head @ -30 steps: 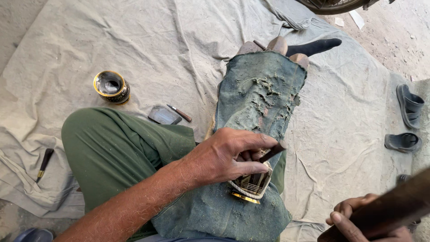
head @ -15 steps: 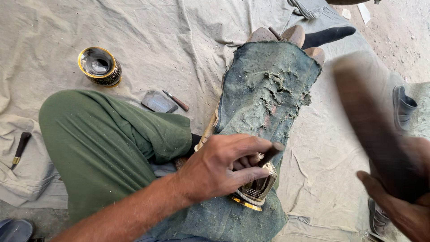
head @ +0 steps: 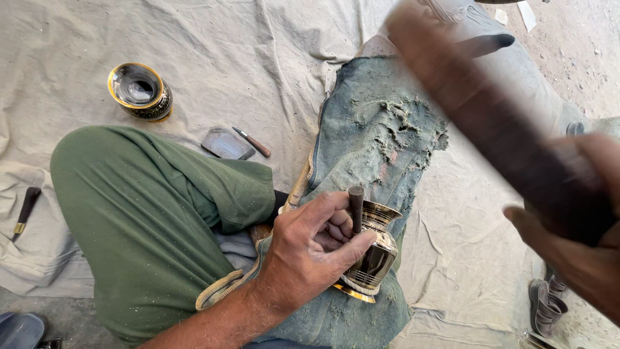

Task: The person sits on the ground with a brass pot resting on a worn cloth pad on their lap. They hold a punch against the pot's surface and strike it with a wooden mallet, repositioning the punch repeatedly to work the metal, with another brass vessel and a stone sitting on the cloth beside them.

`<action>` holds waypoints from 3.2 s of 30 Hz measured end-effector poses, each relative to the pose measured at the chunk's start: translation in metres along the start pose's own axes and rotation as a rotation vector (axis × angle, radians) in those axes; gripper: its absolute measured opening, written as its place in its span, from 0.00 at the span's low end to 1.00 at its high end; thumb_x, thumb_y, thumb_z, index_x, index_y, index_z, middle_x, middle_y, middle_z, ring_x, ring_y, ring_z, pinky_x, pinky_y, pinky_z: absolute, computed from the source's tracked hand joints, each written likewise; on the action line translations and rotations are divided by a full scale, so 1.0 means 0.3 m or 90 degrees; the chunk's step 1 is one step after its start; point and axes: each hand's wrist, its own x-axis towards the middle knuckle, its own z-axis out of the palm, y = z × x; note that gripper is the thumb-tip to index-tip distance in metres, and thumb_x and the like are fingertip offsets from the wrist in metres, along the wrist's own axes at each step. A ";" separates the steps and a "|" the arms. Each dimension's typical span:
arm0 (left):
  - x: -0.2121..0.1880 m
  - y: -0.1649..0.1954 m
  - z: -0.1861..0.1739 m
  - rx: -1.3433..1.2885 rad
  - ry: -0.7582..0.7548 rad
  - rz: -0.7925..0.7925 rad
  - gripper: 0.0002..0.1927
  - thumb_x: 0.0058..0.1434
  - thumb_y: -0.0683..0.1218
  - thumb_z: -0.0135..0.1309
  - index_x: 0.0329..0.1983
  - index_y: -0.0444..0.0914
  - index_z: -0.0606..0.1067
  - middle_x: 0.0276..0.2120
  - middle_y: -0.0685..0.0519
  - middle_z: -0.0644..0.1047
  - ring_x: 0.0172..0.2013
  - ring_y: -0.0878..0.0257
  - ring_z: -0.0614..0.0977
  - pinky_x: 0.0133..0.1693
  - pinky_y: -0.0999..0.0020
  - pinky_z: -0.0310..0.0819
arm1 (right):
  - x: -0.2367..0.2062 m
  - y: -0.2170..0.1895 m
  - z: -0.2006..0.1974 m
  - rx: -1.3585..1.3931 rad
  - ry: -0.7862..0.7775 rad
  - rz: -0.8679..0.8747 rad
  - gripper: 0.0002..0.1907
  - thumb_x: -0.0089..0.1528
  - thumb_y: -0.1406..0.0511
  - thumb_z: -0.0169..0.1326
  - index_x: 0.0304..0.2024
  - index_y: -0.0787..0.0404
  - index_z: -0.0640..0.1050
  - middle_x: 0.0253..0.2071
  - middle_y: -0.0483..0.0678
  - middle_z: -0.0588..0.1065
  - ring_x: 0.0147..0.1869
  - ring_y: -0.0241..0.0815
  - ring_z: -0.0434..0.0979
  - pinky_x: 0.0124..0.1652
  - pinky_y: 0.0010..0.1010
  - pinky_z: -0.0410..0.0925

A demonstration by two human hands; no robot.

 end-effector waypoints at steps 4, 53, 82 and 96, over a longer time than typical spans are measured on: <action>0.014 0.014 -0.011 0.071 -0.056 0.122 0.20 0.60 0.45 0.66 0.54 0.36 0.77 0.33 0.55 0.78 0.30 0.71 0.82 0.31 0.76 0.83 | -0.041 0.049 0.027 -0.111 -0.082 0.005 0.25 0.50 0.69 0.68 0.50 0.61 0.79 0.28 0.51 0.78 0.30 0.41 0.81 0.32 0.35 0.74; 0.021 0.081 0.017 0.087 -0.052 -0.084 0.21 0.54 0.40 0.70 0.51 0.31 0.80 0.33 0.51 0.80 0.32 0.71 0.79 0.32 0.77 0.79 | -0.389 0.013 0.670 1.146 0.020 0.242 0.30 0.57 0.74 0.65 0.58 0.76 0.68 0.55 0.67 0.75 0.56 0.56 0.80 0.44 0.49 0.79; 0.023 0.168 0.115 0.410 -0.142 0.182 0.21 0.59 0.42 0.64 0.55 0.36 0.75 0.39 0.45 0.80 0.37 0.50 0.84 0.37 0.57 0.78 | -0.211 0.264 0.268 0.028 -0.226 0.197 0.18 0.54 0.60 0.74 0.43 0.53 0.81 0.25 0.46 0.73 0.26 0.39 0.76 0.31 0.31 0.76; 0.171 0.190 0.145 0.465 -0.596 0.186 0.15 0.65 0.39 0.52 0.53 0.46 0.76 0.29 0.48 0.78 0.32 0.52 0.85 0.30 0.54 0.78 | -0.684 0.234 0.745 0.401 -0.003 0.396 0.17 0.48 0.65 0.75 0.34 0.62 0.81 0.25 0.52 0.80 0.30 0.44 0.83 0.39 0.41 0.78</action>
